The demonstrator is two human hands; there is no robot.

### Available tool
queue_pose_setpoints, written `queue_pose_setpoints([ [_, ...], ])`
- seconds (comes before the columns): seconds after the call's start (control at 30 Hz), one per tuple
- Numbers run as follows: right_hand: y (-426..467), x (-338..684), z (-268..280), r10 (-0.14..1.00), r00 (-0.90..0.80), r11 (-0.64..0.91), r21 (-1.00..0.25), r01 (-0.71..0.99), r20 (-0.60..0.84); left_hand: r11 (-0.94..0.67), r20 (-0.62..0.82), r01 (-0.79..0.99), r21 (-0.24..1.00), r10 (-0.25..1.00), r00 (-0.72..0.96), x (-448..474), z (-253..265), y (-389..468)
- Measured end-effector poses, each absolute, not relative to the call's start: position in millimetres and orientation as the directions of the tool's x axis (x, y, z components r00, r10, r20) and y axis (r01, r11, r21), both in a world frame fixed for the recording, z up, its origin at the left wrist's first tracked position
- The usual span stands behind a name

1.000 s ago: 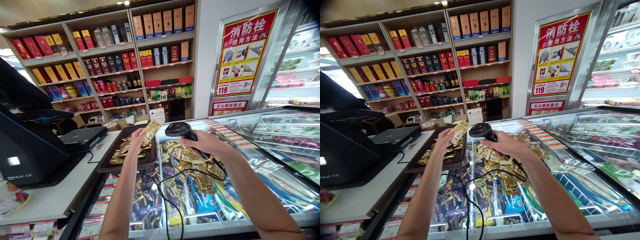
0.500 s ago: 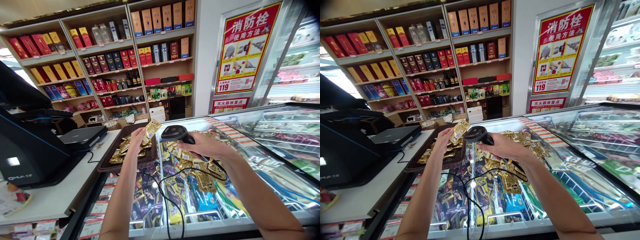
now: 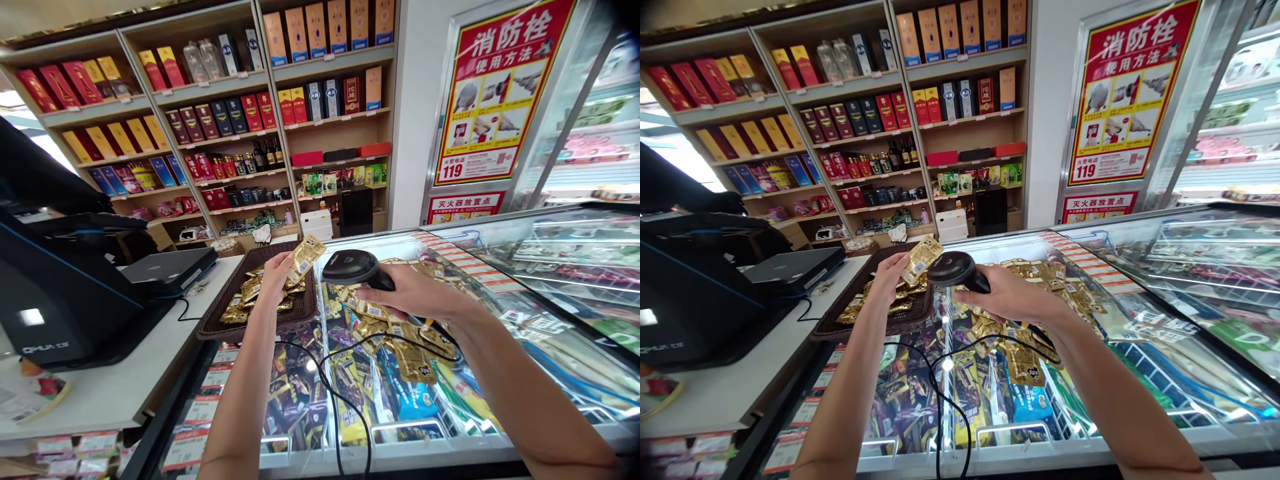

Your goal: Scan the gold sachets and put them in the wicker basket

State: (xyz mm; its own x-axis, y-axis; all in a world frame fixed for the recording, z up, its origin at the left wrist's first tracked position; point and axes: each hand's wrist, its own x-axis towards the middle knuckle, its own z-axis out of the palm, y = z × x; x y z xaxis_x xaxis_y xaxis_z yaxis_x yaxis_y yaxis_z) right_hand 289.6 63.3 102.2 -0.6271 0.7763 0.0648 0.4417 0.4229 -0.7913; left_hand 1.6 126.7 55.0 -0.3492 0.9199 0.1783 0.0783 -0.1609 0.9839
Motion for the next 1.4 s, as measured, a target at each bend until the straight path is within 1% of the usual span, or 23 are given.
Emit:
queue_pose_setpoints([
  [0.23, 63.6, 297.6, 101.6, 0.792, -0.61, 0.392, -0.801, 0.454, 0.042, -0.169, 0.176, 0.053, 0.984, 0.906, -0.385, -15.6, 47.3, 132.7],
  [0.3, 65.6, 300.3, 100.4, 0.802, -0.595, 0.394, -0.794, 0.462, 0.052, -0.165, 0.167, 0.043, 0.985, 0.888, -0.429, -34.6, 45.1, 134.2],
  [0.4, 69.4, 303.7, 98.9, 0.816, -0.574, 0.391, -0.795, 0.464, 0.067, -0.143, 0.14, 0.037, 0.989, 0.819, -0.556, -69.5, 42.4, 133.6],
  [0.5, 72.8, 307.1, 98.3, 0.84, -0.536, 0.376, -0.807, 0.456, 0.088, -0.035, 0.124, 0.141, 0.989, 0.71, -0.694, -98.7, 39.0, 131.0],
  [0.6, 75.5, 312.1, 99.4, 0.856, -0.505, 0.379, -0.802, 0.461, 0.115, 0.075, 0.137, 0.231, 0.97, 0.617, -0.775, -113.8, 36.0, 128.9],
  [0.67, 76.9, 317.1, 101.1, 0.863, -0.487, 0.377, -0.813, 0.445, 0.134, 0.135, 0.191, 0.314, 0.94, 0.556, -0.809, -116.5, 35.8, 128.6],
  [0.7, 77.5, 320.2, 102.3, 0.87, -0.472, 0.369, -0.822, 0.433, 0.142, 0.17, 0.243, 0.381, 0.909, 0.527, -0.814, -116.2, 36.6, 128.8],
  [0.73, 77.9, 323.9, 103.6, 0.879, -0.453, 0.36, -0.83, 0.425, 0.149, 0.2, 0.304, 0.456, 0.867, 0.512, -0.803, -114.9, 37.9, 129.4],
  [0.8, 78.1, 332.7, 107.1, 0.897, -0.41, 0.351, -0.83, 0.434, 0.166, 0.206, 0.408, 0.582, 0.787, 0.534, -0.74, -108.2, 41.8, 131.5],
  [0.87, 77.4, 343.1, 111.8, 0.909, -0.364, 0.368, -0.804, 0.466, 0.205, 0.141, 0.452, 0.643, 0.753, 0.6, -0.66, -94.3, 45.9, 134.8],
  [0.97, 76.4, 359.0, 120.7, 0.928, -0.277, 0.364, -0.767, 0.528, 0.25, 0.015, 0.479, 0.683, 0.73, 0.701, -0.528, -54.1, 48.1, 141.2],
  [1.07, 78.7, 372.6, 128.2, 0.95, -0.195, 0.313, -0.742, 0.593, 0.245, -0.168, 0.48, 0.676, 0.718, 0.822, -0.306, 7.6, 40.9, 149.4],
  [1.13, 82.8, 379.9, 130.4, 0.956, -0.148, 0.288, -0.717, 0.634, 0.253, -0.273, 0.423, 0.628, 0.729, 0.901, -0.099, 53.5, 31.7, 158.7],
  [1.17, 85.4, 383.0, 130.4, 0.956, -0.121, 0.28, -0.702, 0.655, 0.268, -0.299, 0.376, 0.611, 0.733, 0.927, 0.002, 75.5, 26.6, 165.4],
  [1.23, 90.8, 388.4, 129.2, 0.95, -0.059, 0.259, -0.666, 0.7, 0.308, -0.355, 0.33, 0.568, 0.742, 0.932, 0.151, 114.0, 17.1, 183.5],
  [1.27, 93.2, 390.8, 128.3, 0.945, -0.029, 0.247, -0.649, 0.72, 0.327, -0.352, 0.305, 0.554, 0.755, 0.936, 0.179, 129.5, 12.9, 194.3],
  [1.3, 95.2, 393.0, 127.5, 0.939, -0.008, 0.238, -0.635, 0.735, 0.343, -0.316, 0.273, 0.535, 0.784, 0.949, 0.161, 142.1, 9.3, 205.9],
  [1.4, 98.4, 398.9, 126.2, 0.932, -0.003, 0.249, -0.632, 0.734, 0.363, -0.135, 0.153, 0.474, 0.87, 0.988, 0.001, 162.9, 0.7, 238.9],
])
